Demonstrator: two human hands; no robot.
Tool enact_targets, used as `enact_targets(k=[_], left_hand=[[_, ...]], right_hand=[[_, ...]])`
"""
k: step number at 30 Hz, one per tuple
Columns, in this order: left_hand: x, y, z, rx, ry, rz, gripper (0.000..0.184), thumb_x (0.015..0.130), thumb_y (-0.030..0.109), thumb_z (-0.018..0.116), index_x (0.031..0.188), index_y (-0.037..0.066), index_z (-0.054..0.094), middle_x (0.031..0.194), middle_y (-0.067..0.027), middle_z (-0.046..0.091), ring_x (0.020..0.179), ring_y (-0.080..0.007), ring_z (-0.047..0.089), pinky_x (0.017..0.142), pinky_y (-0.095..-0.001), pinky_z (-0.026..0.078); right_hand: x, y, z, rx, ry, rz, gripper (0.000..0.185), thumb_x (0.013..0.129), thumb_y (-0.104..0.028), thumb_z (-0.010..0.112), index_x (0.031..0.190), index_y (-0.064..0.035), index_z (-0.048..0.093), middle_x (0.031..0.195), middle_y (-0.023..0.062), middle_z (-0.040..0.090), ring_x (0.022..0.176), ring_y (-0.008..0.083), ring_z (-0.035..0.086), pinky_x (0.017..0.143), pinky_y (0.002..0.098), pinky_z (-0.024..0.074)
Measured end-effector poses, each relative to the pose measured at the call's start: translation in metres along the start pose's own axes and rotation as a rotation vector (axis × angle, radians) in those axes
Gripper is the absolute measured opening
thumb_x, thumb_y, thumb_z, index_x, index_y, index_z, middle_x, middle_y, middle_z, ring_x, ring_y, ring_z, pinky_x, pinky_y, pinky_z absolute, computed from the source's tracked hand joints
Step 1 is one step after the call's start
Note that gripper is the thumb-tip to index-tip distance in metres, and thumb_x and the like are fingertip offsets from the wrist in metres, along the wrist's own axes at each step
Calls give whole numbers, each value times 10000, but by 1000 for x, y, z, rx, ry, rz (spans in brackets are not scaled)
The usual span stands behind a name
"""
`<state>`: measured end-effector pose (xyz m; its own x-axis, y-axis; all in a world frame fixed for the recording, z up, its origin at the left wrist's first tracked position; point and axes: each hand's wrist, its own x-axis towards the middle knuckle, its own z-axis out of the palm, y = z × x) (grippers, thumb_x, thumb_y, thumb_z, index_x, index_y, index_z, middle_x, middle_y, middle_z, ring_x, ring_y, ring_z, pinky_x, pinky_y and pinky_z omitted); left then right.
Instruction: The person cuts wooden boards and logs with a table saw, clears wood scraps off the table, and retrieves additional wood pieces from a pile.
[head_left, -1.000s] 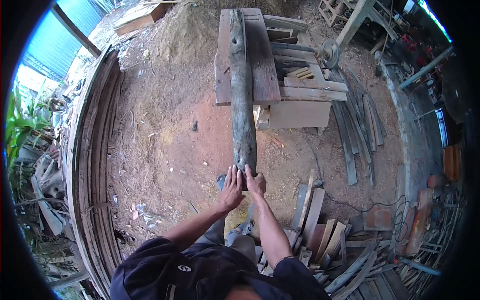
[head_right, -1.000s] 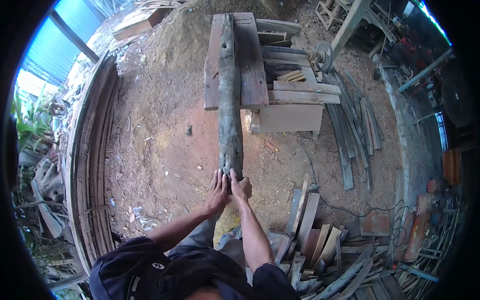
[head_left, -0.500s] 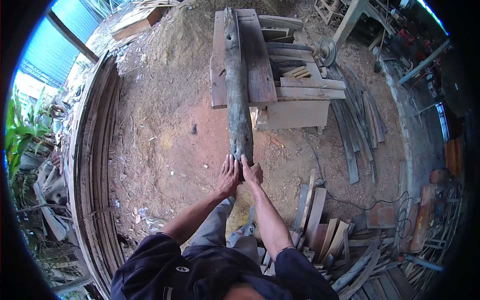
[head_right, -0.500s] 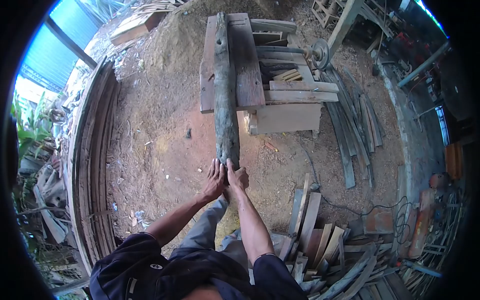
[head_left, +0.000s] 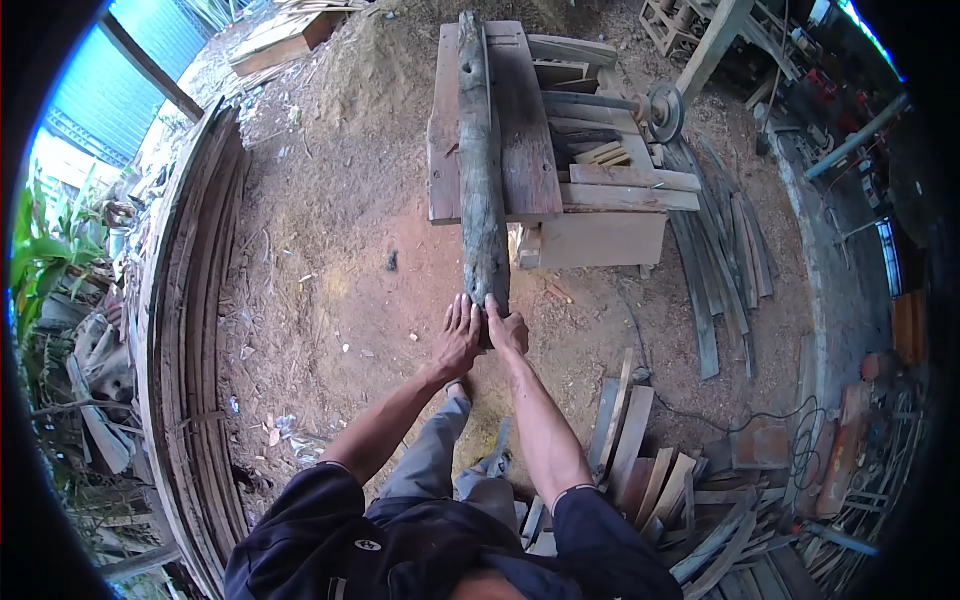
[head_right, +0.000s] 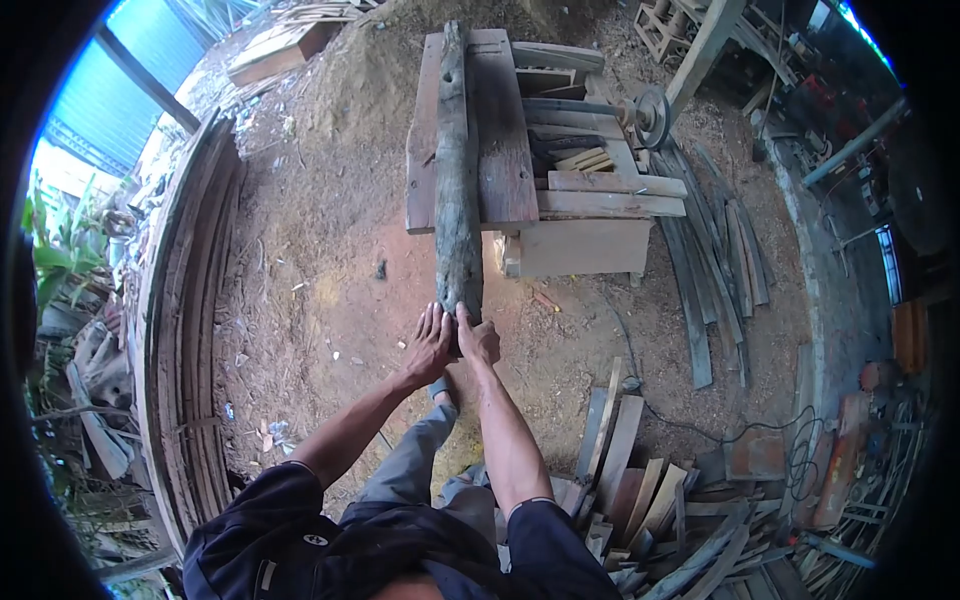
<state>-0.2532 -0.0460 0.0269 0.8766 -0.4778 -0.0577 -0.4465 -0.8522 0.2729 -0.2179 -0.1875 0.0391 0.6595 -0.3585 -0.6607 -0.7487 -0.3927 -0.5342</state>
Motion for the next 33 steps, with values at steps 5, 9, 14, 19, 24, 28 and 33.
enact_targets(k=[5,9,14,19,24,28,33], left_hand=[[17,-9,-4,7,1,-1,966,766,299,750,1456,-104,206,1516,-358,184,1446,-485,125,1193,-522,132],[32,-16,-10,46,-12,1,932,788,286,729,1457,-108,215,1518,-355,188,1448,-475,135,1199,-509,123],[48,-25,-18,1,-37,-11,995,760,306,770,1462,-94,189,1513,-360,188,1443,-486,133,1197,-515,117],[65,-31,-21,6,3,6,986,761,302,769,1456,-105,201,1508,-367,193,1441,-483,143,1198,-512,116],[83,-46,-19,35,14,11,994,752,308,777,1452,-111,211,1510,-362,197,1445,-477,142,1202,-498,115],[97,-56,-24,38,11,27,987,759,293,773,1456,-104,199,1516,-365,174,1446,-481,128,1200,-502,118],[110,-61,-39,2,-1,26,933,784,272,747,1448,-101,208,1508,-369,191,1447,-473,138,1199,-514,115]], right_hand=[[20,-11,5,21,21,-22,963,757,-800,496,1141,70,644,1162,292,638,1120,405,613,953,473,470],[35,-13,3,36,-6,-65,957,747,-806,503,1144,55,633,1129,298,646,1072,419,634,902,481,498],[32,24,8,93,150,-393,678,810,-615,654,1036,24,614,993,240,686,943,377,673,818,452,513],[22,30,12,152,242,-565,451,824,-322,764,1046,10,554,925,236,679,874,395,676,744,445,517],[20,0,-1,183,164,-432,479,828,-316,764,1066,4,499,895,263,676,871,411,680,720,463,516],[47,-5,9,149,193,-436,500,826,-296,771,1075,5,459,879,274,676,842,428,680,698,470,517],[64,-16,16,141,227,-446,488,823,-287,774,1048,6,455,860,275,674,824,435,679,679,472,516]])
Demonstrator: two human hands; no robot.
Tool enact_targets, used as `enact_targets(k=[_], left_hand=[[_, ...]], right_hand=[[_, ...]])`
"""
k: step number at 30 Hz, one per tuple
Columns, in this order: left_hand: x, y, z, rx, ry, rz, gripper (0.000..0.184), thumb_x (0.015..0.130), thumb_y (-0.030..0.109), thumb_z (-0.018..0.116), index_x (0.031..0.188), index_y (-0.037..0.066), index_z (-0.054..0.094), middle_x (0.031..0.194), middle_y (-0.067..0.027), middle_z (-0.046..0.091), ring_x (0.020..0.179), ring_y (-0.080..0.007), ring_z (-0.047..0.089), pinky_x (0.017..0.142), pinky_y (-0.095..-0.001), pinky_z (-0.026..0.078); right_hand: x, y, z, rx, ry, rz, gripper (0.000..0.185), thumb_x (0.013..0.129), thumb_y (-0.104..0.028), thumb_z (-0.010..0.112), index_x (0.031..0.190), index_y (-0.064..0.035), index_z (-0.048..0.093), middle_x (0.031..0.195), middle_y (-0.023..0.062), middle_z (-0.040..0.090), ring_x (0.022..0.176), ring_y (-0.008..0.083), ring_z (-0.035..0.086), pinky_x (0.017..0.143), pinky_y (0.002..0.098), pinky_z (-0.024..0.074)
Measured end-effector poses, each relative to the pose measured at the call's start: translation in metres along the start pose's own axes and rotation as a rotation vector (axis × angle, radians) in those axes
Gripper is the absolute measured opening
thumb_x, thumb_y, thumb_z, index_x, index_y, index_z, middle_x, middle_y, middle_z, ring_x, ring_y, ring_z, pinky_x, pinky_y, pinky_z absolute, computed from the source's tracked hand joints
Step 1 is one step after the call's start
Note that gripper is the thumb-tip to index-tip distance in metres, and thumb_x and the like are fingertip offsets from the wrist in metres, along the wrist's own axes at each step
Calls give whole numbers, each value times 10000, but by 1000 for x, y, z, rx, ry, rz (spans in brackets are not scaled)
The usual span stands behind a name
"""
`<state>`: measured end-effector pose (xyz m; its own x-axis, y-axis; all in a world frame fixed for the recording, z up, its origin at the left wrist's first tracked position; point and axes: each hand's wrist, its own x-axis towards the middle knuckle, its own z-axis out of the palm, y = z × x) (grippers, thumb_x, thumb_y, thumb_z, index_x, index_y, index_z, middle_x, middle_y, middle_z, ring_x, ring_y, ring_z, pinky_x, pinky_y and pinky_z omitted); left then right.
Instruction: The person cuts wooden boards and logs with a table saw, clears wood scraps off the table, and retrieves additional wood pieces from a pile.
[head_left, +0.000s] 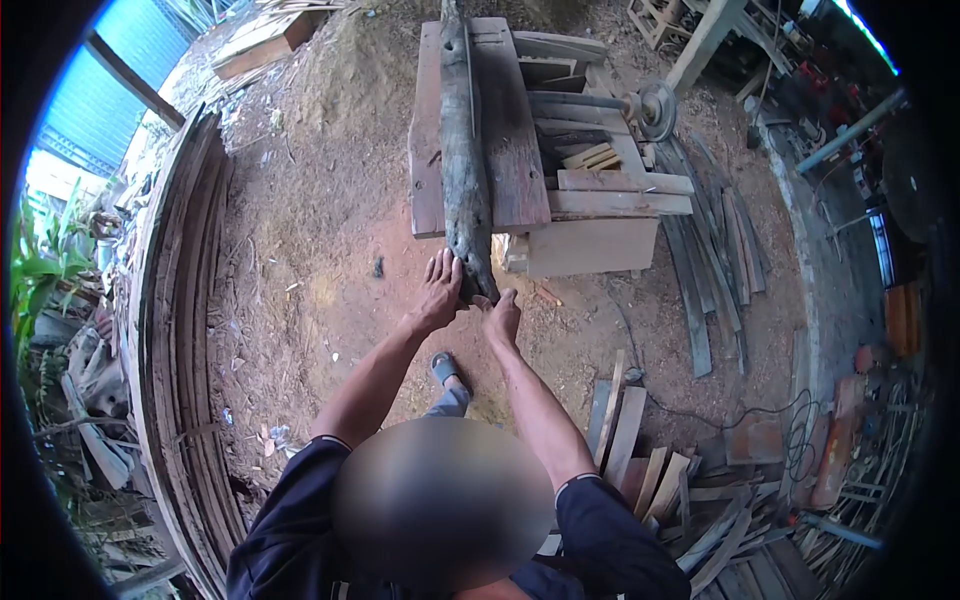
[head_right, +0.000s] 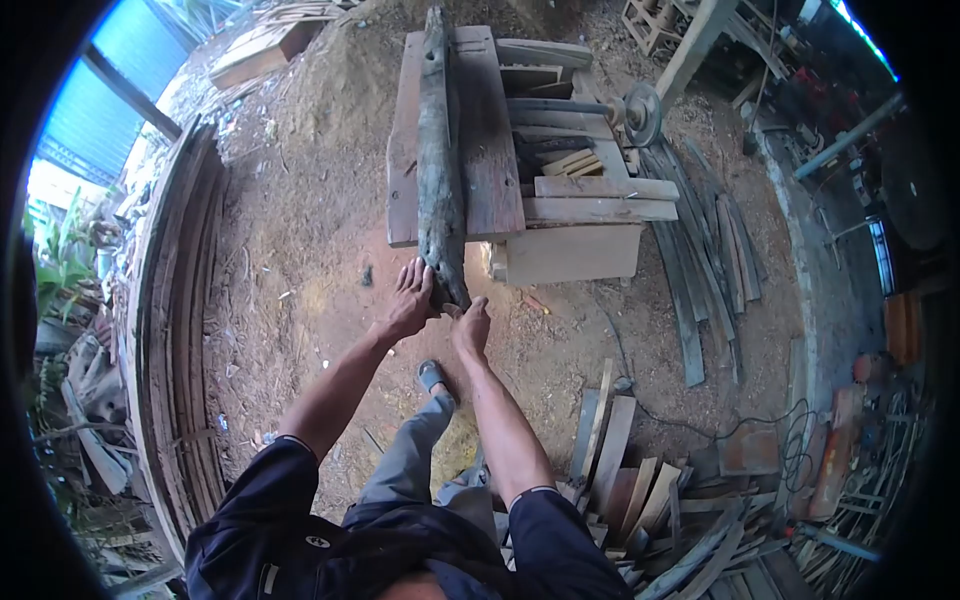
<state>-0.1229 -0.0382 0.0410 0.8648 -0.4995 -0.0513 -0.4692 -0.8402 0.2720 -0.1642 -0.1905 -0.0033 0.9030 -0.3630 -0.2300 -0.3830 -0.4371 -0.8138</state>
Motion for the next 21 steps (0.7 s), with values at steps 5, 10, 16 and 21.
enact_targets(k=[5,10,16,21], left_hand=[[12,-10,0,10,12,6,947,765,276,760,1450,-89,218,1505,-362,209,1449,-463,146,1198,-513,123],[24,-15,-7,70,-15,-29,950,764,281,762,1456,-83,223,1523,-331,212,1457,-434,156,1197,-518,123],[41,-24,-9,105,-41,-48,964,766,298,767,1462,-82,218,1528,-329,204,1457,-434,157,1194,-525,119],[55,-34,-7,56,-20,-51,975,771,288,768,1474,-75,198,1537,-321,190,1459,-429,156,1192,-517,135]], right_hand=[[11,-6,8,-18,36,-15,487,830,-296,764,1051,5,451,851,279,672,820,436,680,665,480,515],[26,-15,14,-32,26,32,507,827,-308,764,1061,-2,434,839,294,666,818,443,677,663,496,517],[44,-21,21,-84,56,-6,520,835,-313,751,1057,4,405,808,298,663,798,459,672,653,520,511],[53,-34,19,-140,39,43,557,835,-349,744,1094,14,411,960,308,637,898,456,651,731,520,509]])
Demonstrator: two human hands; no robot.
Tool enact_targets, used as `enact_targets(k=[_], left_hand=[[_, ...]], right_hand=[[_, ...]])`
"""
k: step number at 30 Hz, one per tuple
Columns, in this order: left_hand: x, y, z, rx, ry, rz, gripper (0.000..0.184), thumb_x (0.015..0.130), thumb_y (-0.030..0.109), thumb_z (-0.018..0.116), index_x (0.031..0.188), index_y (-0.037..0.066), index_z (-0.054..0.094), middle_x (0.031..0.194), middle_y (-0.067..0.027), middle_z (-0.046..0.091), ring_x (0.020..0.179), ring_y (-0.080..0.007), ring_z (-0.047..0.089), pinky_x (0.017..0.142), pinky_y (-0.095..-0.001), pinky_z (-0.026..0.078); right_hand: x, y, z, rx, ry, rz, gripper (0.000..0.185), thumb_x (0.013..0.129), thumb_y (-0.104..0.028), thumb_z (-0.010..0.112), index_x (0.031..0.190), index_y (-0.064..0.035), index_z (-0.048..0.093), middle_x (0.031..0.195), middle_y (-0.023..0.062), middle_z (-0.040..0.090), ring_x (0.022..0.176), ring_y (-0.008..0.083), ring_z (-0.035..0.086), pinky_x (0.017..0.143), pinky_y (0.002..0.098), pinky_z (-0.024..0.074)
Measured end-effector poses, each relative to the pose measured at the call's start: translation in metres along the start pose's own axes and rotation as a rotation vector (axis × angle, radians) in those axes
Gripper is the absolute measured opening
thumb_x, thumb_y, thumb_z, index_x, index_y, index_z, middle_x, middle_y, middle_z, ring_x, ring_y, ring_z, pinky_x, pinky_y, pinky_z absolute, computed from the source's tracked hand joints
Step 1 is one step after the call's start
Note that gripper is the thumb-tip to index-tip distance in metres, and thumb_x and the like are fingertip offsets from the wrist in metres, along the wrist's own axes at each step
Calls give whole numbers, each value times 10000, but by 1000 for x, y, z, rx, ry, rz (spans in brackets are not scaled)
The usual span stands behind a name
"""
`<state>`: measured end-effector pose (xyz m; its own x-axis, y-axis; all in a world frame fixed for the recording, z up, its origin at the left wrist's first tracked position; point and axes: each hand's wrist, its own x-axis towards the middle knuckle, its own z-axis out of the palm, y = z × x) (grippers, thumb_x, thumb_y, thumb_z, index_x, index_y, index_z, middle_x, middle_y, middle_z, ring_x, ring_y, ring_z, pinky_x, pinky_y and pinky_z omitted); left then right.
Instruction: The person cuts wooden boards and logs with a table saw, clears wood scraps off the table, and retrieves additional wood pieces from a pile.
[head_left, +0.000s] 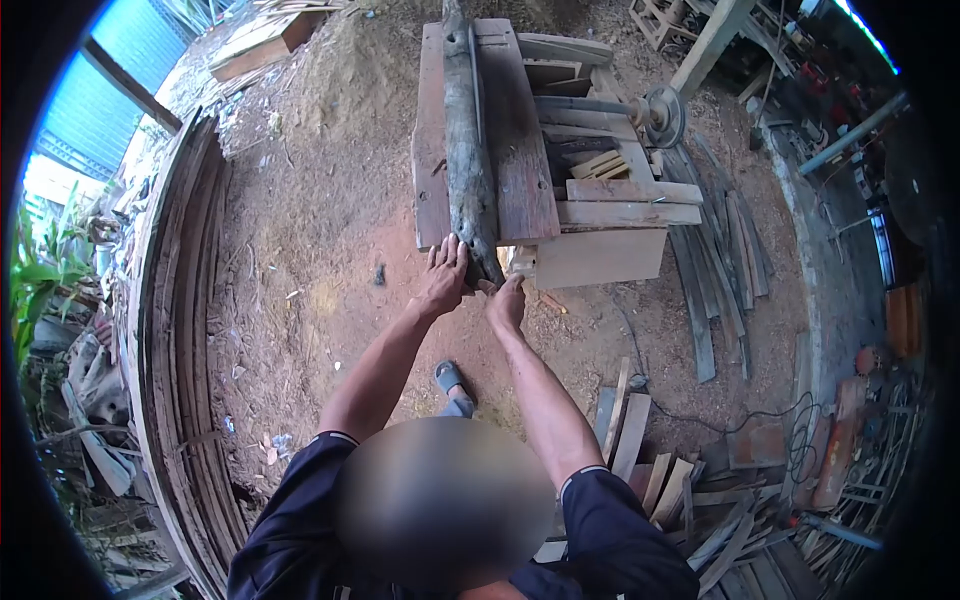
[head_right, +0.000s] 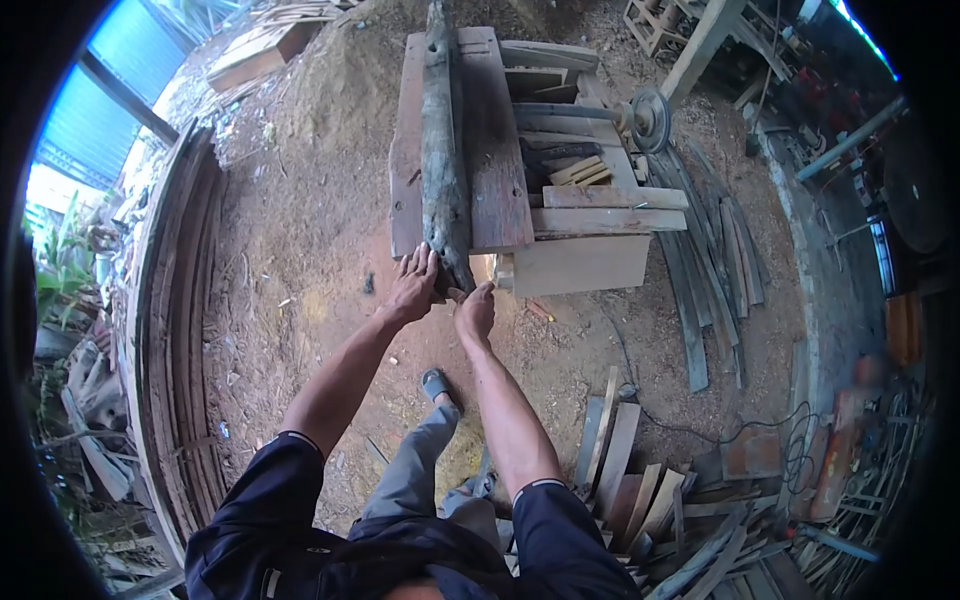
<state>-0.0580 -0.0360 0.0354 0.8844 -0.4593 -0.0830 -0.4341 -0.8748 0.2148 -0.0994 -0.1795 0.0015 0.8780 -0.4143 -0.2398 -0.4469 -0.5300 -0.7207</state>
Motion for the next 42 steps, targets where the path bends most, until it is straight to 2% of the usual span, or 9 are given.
enact_targets(k=[4,7,16,26,35,37,38,40,42], left_hand=[[9,-6,1,-26,-17,-15,984,757,219,783,1484,-56,180,1541,-323,177,1455,-423,177,1172,-516,196],[14,-9,-2,-79,-14,-33,993,762,253,786,1484,-58,179,1539,-327,174,1454,-428,173,1172,-521,192],[41,-23,-11,-83,-23,-42,1015,753,280,801,1484,-59,184,1544,-330,151,1454,-428,172,1166,-506,223],[63,-39,-11,-287,-46,-76,1015,743,194,804,1496,-44,165,1568,-302,82,1454,-412,180,1151,-494,284],[80,-42,-17,-307,-36,-116,951,755,36,710,1515,1,141,1590,-250,65,1404,-424,293,1137,-493,316],[83,-43,-20,-284,-45,-138,919,763,-3,669,1517,7,142,1595,-236,67,1392,-424,317,1134,-494,321],[88,-46,-18,-260,-48,-146,905,760,-29,636,1518,13,143,1596,-230,74,1367,-441,348,1123,-486,339],[91,-48,-16,-245,-55,-161,894,756,-55,603,1519,18,144,1597,-224,81,1343,-457,379,1113,-479,356],[92,-47,-21,-266,-53,-166,875,757,-73,553,1524,35,146,1597,-220,94,1267,-496,448,1074,-467,400]], right_hand=[[4,-11,-4,-31,11,33,596,828,-370,744,1137,22,419,1143,288,529,1020,458,591,819,510,498],[10,-16,-1,-50,58,-17,600,823,-359,751,1132,34,421,1152,268,491,1036,449,572,821,507,498],[29,-37,1,-26,106,-54,551,817,-297,757,1125,13,422,1143,270,483,1055,446,551,797,513,520],[60,-41,12,-14,99,-59,518,828,-294,750,1104,3,428,1138,272,489,981,468,592,781,527,500],[92,-40,3,-88,63,-149,549,796,-408,768,1075,-29,486,1082,237,544,936,422,613,755,505,490],[105,-34,-16,-63,-177,-193,519,783,-459,763,1002,-45,542,1019,202,588,928,381,620,747,477,490],[115,-25,-20,-68,-133,-244,473,810,-466,730,948,-44,568,1006,187,614,929,348,622,740,461,490],[125,-16,-39,-101,128,-304,409,833,-376,729,999,-44,556,1005,182,620,923,350,620,756,461,485],[140,3,-45,-77,144,-307,371,799,-229,766,1007,-36,528,1013,194,598,976,390,590,785,476,490]])
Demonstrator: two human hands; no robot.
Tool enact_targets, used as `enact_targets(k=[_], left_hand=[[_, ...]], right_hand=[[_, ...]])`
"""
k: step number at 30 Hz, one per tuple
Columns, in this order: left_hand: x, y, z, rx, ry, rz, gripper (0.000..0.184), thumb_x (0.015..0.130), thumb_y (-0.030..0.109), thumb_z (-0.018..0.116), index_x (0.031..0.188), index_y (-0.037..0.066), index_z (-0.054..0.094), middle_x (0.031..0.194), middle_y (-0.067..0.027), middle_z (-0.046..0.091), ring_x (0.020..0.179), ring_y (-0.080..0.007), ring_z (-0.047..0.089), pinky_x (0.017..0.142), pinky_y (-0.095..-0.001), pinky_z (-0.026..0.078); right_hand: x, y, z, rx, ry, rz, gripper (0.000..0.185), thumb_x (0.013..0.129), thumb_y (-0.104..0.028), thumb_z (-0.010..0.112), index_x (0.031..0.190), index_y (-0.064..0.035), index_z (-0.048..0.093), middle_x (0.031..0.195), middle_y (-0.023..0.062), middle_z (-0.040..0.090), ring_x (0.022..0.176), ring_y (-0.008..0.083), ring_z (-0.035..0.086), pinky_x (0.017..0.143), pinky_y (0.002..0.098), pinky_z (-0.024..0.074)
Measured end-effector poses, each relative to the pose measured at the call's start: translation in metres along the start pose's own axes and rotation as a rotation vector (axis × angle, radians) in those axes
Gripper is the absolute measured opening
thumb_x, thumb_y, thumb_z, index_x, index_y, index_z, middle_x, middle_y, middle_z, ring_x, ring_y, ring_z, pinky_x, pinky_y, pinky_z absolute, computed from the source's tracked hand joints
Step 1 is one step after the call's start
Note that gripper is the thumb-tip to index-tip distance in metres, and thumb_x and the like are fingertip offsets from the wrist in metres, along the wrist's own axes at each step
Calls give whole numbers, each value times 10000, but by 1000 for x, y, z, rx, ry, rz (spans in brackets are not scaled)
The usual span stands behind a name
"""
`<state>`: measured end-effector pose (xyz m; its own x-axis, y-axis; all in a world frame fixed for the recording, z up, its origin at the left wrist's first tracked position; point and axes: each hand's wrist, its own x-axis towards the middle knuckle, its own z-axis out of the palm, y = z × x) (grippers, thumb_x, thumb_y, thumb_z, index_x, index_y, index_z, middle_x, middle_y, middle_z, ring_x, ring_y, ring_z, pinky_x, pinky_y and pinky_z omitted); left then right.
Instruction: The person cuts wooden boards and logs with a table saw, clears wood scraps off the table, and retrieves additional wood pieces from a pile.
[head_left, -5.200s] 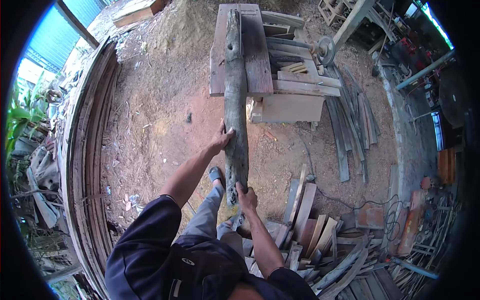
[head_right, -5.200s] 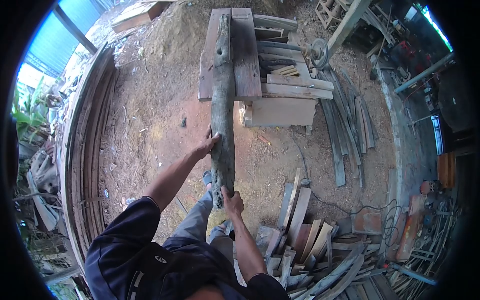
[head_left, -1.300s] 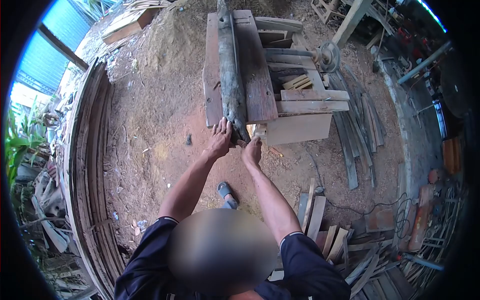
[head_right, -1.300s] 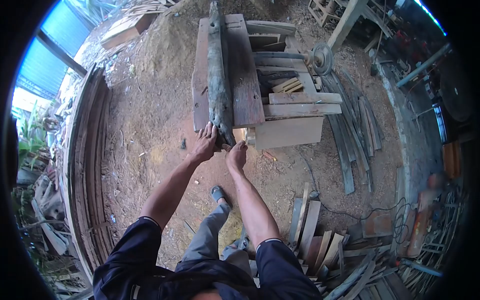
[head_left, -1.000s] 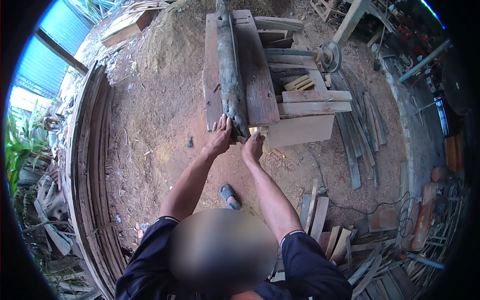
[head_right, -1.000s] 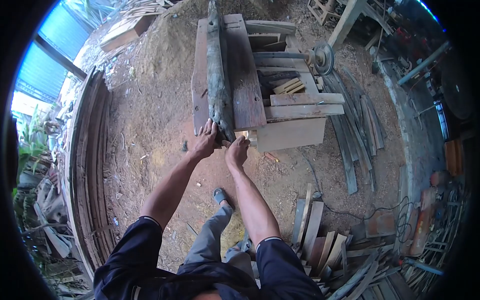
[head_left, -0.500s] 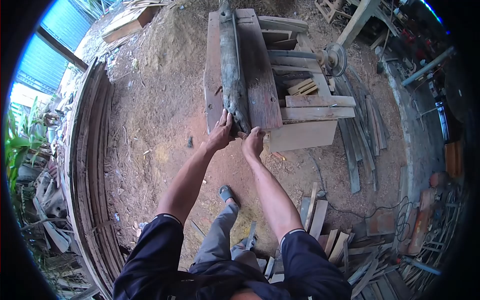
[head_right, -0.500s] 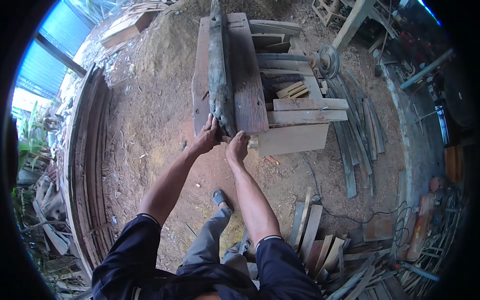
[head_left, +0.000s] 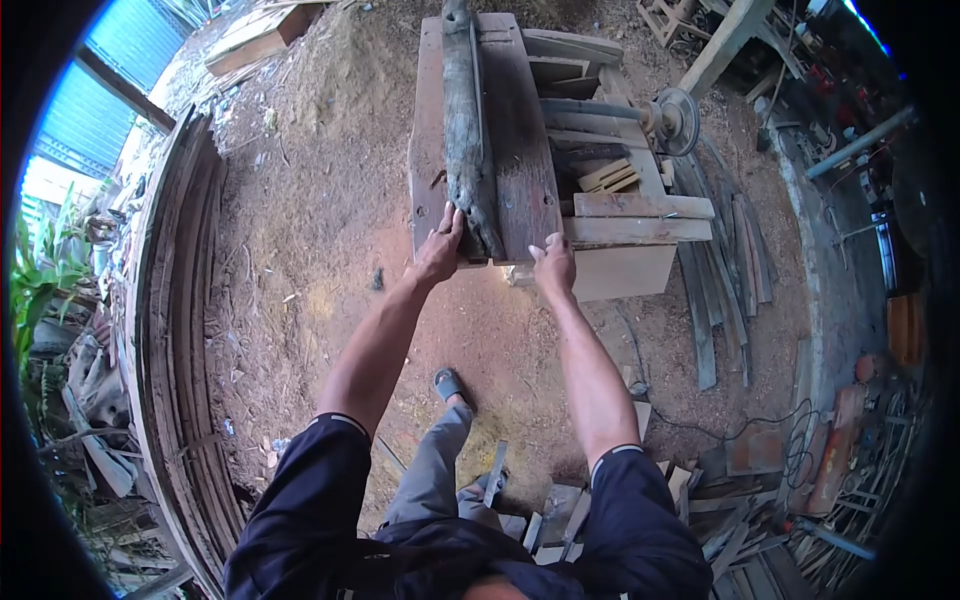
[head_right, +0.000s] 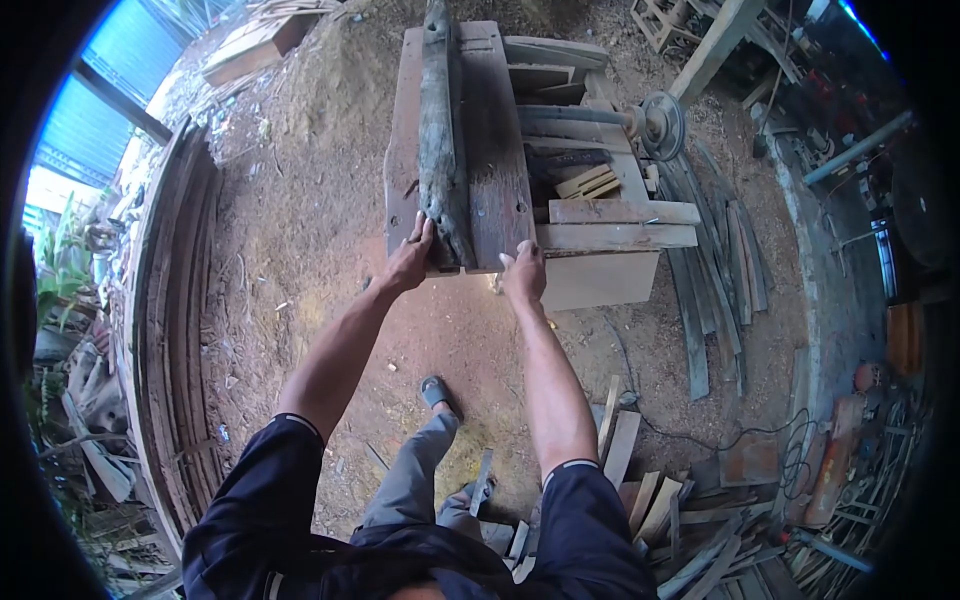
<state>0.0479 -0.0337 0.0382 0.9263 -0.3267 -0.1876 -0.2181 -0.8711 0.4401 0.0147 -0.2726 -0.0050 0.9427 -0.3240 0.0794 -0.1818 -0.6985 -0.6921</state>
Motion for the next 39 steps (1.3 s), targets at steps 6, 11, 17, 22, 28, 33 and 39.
enact_targets(k=[6,11,17,22,28,33,39], left_hand=[[20,-13,0,27,2,43,916,760,-11,645,1520,23,136,1582,-252,88,1212,-500,486,1015,-463,442],[31,-21,1,-33,40,86,1009,710,56,765,1512,13,155,1574,-269,96,1213,-503,485,1023,-462,443],[43,-26,-4,35,4,98,1064,693,104,812,1504,-16,134,1566,-288,76,1223,-469,491,1021,-443,444],[52,-24,-11,59,1,117,1046,730,132,794,1498,-31,102,1545,-315,81,1133,-494,529,948,-471,471],[65,-23,-21,62,-35,60,1075,701,119,818,1501,-48,119,1559,-304,52,1246,-470,465,1046,-420,423],[78,-30,-20,43,18,103,1076,695,118,819,1495,-62,122,1547,-329,75,1276,-474,437,1063,-430,410],[95,-38,-20,101,60,122,1064,699,132,820,1485,-70,132,1534,-341,118,1209,-478,498,1003,-450,456]], right_hand=[[15,21,7,9,-88,-84,370,778,-143,776,1002,-47,498,974,191,593,907,375,608,769,472,470],[16,12,-6,20,-194,-31,357,775,-135,777,982,-53,499,995,190,583,921,371,604,772,468,465],[18,15,-7,57,-250,-16,384,767,-139,785,983,-59,478,1020,185,557,935,388,593,788,474,476],[19,15,-7,45,-207,-54,371,770,-132,780,977,-63,480,1007,185,557,940,387,590,791,475,473],[20,17,-6,46,-226,-75,362,773,-128,775,969,-64,477,998,185,556,924,388,590,779,476,473],[20,18,-4,40,-198,-97,342,768,-136,782,946,-62,499,940,151,550,848,334,585,747,443,466],[18,13,-8,23,-246,-56,364,775,-137,774,969,-65,475,1001,181,551,926,395,586,781,476,474]])
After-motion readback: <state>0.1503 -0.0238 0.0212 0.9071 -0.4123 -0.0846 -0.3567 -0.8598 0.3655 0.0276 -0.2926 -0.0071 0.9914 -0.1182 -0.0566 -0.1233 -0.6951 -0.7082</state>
